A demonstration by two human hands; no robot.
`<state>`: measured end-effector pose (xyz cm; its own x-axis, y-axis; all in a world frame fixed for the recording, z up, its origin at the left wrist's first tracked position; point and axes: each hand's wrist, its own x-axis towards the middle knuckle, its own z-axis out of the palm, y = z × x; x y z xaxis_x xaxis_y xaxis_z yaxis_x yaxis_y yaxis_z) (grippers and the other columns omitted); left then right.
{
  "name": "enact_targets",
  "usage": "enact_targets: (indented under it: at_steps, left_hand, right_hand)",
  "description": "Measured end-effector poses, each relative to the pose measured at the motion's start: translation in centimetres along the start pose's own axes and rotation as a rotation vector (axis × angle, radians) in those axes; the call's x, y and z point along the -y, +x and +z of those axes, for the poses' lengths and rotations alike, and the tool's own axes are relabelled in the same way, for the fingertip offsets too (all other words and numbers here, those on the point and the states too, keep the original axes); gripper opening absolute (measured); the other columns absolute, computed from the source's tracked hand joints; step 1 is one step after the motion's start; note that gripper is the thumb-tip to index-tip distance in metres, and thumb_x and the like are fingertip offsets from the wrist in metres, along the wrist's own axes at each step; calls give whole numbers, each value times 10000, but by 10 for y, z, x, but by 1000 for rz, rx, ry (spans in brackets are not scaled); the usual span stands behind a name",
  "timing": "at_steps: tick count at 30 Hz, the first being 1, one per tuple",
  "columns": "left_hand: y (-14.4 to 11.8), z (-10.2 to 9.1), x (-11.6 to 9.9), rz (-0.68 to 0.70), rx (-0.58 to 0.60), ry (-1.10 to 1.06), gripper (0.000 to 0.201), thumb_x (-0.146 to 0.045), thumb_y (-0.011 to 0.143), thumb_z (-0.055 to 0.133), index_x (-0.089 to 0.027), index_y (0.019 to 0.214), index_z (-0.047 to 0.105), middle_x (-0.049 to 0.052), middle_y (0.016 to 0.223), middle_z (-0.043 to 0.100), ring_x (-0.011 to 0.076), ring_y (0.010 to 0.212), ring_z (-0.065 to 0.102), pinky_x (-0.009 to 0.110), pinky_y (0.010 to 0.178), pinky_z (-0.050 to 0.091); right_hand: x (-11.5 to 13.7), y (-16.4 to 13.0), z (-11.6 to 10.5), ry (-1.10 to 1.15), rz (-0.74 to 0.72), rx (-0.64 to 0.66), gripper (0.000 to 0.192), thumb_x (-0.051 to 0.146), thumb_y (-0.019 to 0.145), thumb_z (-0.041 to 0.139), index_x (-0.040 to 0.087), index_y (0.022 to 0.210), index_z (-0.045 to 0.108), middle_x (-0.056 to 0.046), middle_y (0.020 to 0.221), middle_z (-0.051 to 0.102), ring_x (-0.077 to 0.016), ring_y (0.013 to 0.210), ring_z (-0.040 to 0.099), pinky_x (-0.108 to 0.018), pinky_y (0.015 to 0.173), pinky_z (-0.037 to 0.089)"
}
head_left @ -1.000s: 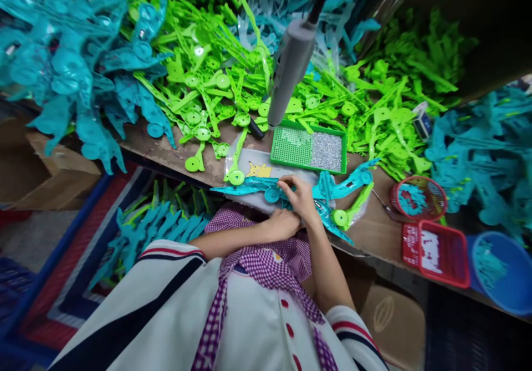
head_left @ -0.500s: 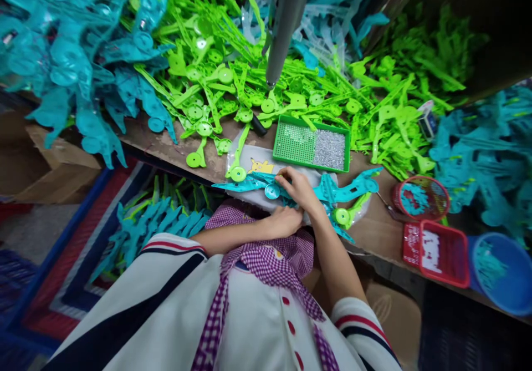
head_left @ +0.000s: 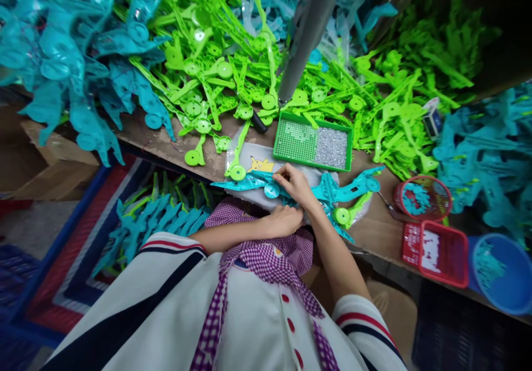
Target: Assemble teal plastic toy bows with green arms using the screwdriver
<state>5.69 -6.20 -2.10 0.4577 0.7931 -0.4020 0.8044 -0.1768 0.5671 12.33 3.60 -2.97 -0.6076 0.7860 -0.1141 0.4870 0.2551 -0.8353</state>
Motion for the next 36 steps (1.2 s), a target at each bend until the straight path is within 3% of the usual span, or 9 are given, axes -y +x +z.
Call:
enact_targets:
  at_steps: [4, 9, 18, 22, 24, 26, 29, 32, 36]
  left_hand:
    - [0, 0, 2, 24, 21, 18, 430, -375, 1043, 401, -56, 1236, 615, 221, 1062, 724, 370, 1011, 713, 490, 874, 562]
    - [-2, -3, 2, 62, 34, -7, 415, -331, 1048, 391, -116, 1346, 584, 201, 1276, 666, 358, 1152, 657, 487, 933, 549]
    - [-3, -5, 0, 62, 58, 37, 364, -270, 1039, 375, -101, 1257, 613, 210, 1194, 688, 352, 1074, 686, 479, 893, 555]
    - [-2, -2, -1, -2, 31, 28, 470, -337, 1041, 391, -31, 1388, 472, 233, 1032, 719, 379, 970, 718, 504, 845, 561]
    - [-1, 1, 0, -17, -6, 4, 573, -356, 1034, 415, -46, 1505, 314, 216, 1014, 727, 381, 959, 721, 507, 836, 559]
    - [0, 4, 0, -22, -23, -12, 661, -366, 1026, 435, -74, 1564, 187, 202, 1015, 732, 375, 962, 721, 500, 841, 556]
    - [0, 5, 1, -38, -8, -12, 726, -391, 1022, 445, -87, 1591, 112, 203, 1020, 731, 362, 980, 718, 475, 855, 552]
    - [0, 5, 1, -37, -11, -12, 736, -399, 1020, 444, -88, 1598, 111, 212, 1052, 723, 359, 996, 714, 472, 865, 548]
    - [1, 4, -1, -36, -23, -17, 724, -379, 1013, 454, -81, 1599, 151, 229, 1071, 721, 372, 1007, 707, 495, 867, 550]
  right_hand:
    - [11, 0, 0, -259, 5, 33, 274, 478, 976, 503, 224, 950, 600, -40, 874, 740, -201, 761, 641, -290, 662, 356]
    - [23, -2, 4, -446, 38, 87, 322, 466, 1027, 387, 227, 1044, 603, -73, 974, 776, -248, 839, 691, -309, 674, 340]
    - [17, 5, 9, -325, 88, 39, 335, 495, 1003, 429, 223, 1009, 624, -69, 925, 759, -240, 809, 678, -316, 693, 410]
    - [14, -12, -23, -89, -32, 25, 417, 526, 972, 485, 212, 1226, 584, -59, 935, 718, -205, 811, 656, -324, 729, 497]
    - [9, -29, -51, -80, -79, -103, 476, 523, 987, 449, 238, 1363, 513, -78, 1047, 706, -211, 899, 663, -358, 803, 525]
    - [0, -46, -80, -203, -57, -232, 452, 500, 1006, 402, 254, 1361, 537, -103, 1123, 700, -239, 998, 661, -421, 885, 521]
    - [-19, -64, -104, -484, -66, -10, 460, 511, 971, 473, 249, 1329, 595, -138, 1271, 681, -326, 1231, 596, -559, 1024, 439]
    - [-35, -70, -103, -622, -85, 232, 533, 479, 950, 512, 274, 1442, 509, -138, 1458, 577, -349, 1395, 480, -639, 1110, 329]
    - [-39, -69, -92, -699, -130, 209, 441, 388, 967, 465, 267, 1379, 565, -140, 1357, 637, -324, 1298, 563, -611, 1094, 331]
